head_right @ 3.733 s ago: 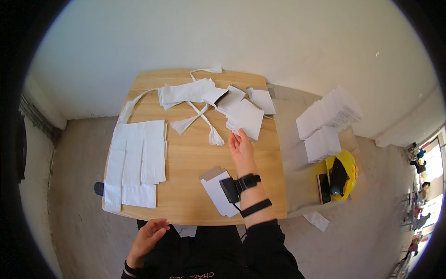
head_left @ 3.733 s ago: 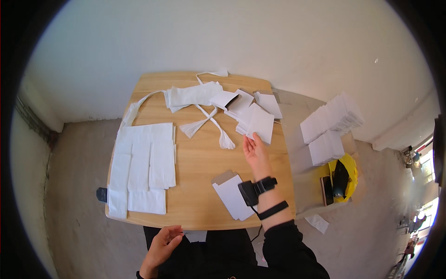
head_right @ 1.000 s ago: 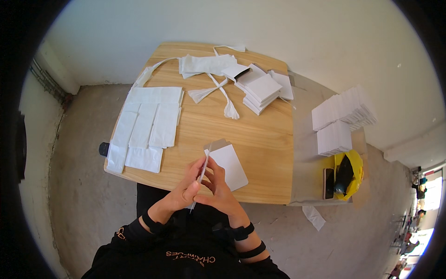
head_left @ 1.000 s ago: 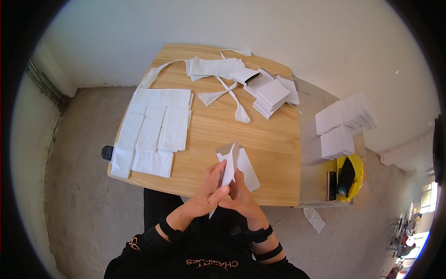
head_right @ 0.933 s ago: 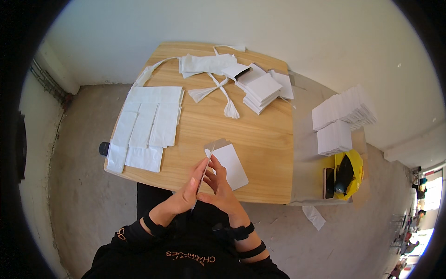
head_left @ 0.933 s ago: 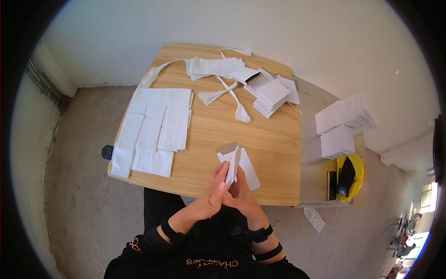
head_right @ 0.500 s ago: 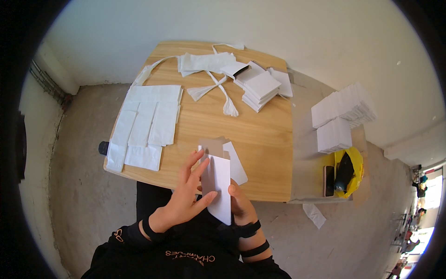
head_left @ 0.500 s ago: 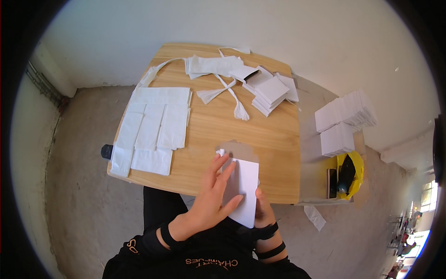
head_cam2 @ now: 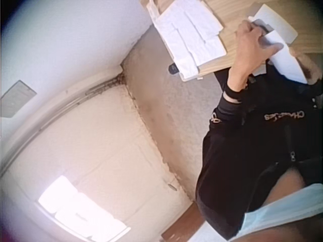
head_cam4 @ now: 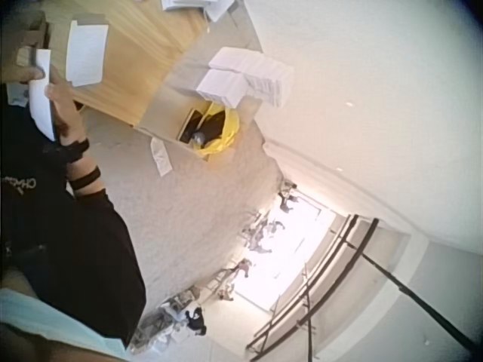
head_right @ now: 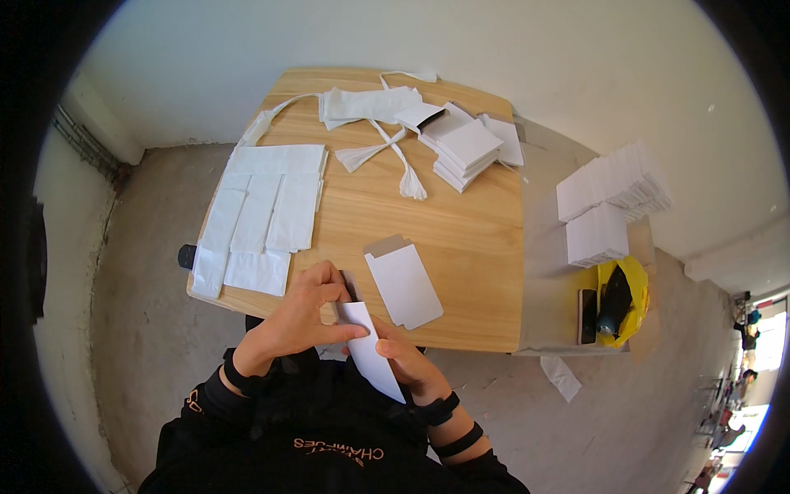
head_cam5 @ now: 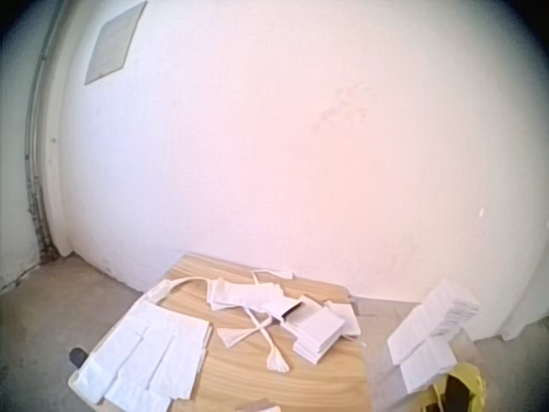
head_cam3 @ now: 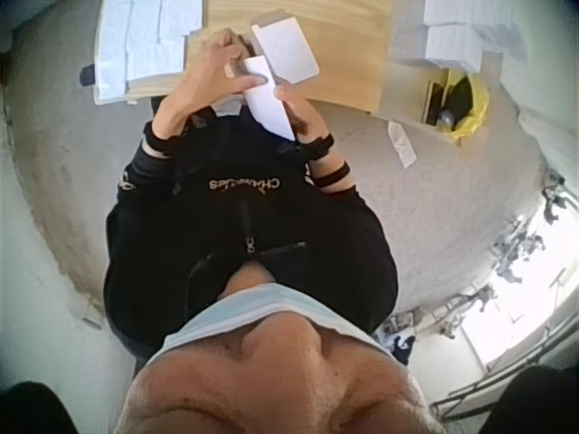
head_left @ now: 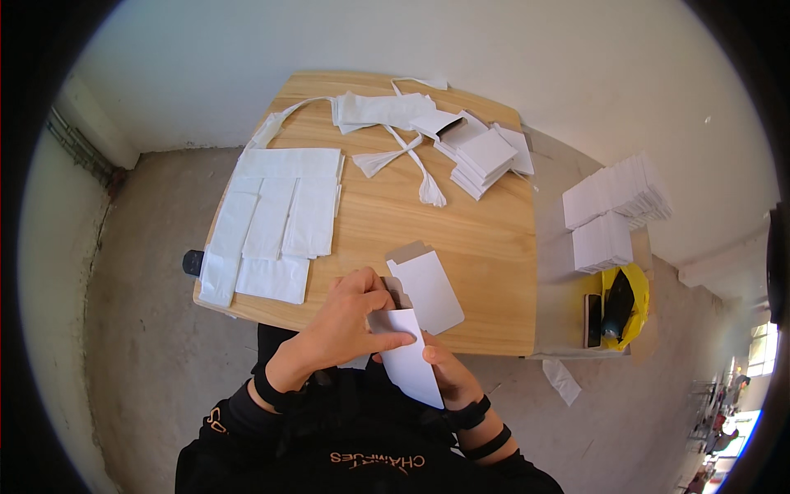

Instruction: Folding white cardboard boxes on a wooden table.

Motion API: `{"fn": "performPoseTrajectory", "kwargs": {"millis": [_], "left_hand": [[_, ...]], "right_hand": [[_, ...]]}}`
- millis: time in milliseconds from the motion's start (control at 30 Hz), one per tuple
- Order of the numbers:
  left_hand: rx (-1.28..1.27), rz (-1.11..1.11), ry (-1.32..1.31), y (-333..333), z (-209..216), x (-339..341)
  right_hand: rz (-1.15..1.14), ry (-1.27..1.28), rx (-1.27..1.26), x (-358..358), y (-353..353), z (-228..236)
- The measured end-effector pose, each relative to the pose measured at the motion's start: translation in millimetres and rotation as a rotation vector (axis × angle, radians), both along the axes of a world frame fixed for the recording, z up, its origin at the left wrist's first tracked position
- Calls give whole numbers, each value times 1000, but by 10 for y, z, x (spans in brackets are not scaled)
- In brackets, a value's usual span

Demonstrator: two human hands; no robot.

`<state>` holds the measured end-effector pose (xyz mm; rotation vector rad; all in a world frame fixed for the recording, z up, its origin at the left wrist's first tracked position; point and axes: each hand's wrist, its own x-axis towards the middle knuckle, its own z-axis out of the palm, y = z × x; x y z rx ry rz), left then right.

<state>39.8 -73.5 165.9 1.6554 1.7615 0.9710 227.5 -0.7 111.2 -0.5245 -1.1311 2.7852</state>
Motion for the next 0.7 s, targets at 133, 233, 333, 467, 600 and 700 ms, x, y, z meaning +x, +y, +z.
{"fn": "performPoseTrajectory", "kwargs": {"millis": [133, 233, 333, 467, 600, 700], "left_hand": [[66, -30, -33, -19, -70, -26], [46, -56, -68, -26, -81, -19], [222, 176, -105, -57, -73, 161], [122, 380, -561, -116, -258, 264], [-38, 282, -1029, -90, -299, 354], [-56, 372, -1111, -99, -350, 350]], "right_hand": [[4, 1, -12, -44, -10, 16], [-8, 12, 4, -59, 1, 17], [-93, 25, 47, -66, 23, 25], [-162, 93, 86, -94, 64, 24], [-218, 89, 119, -111, 41, -42], [-266, 87, 111, -107, -19, -67]]}}
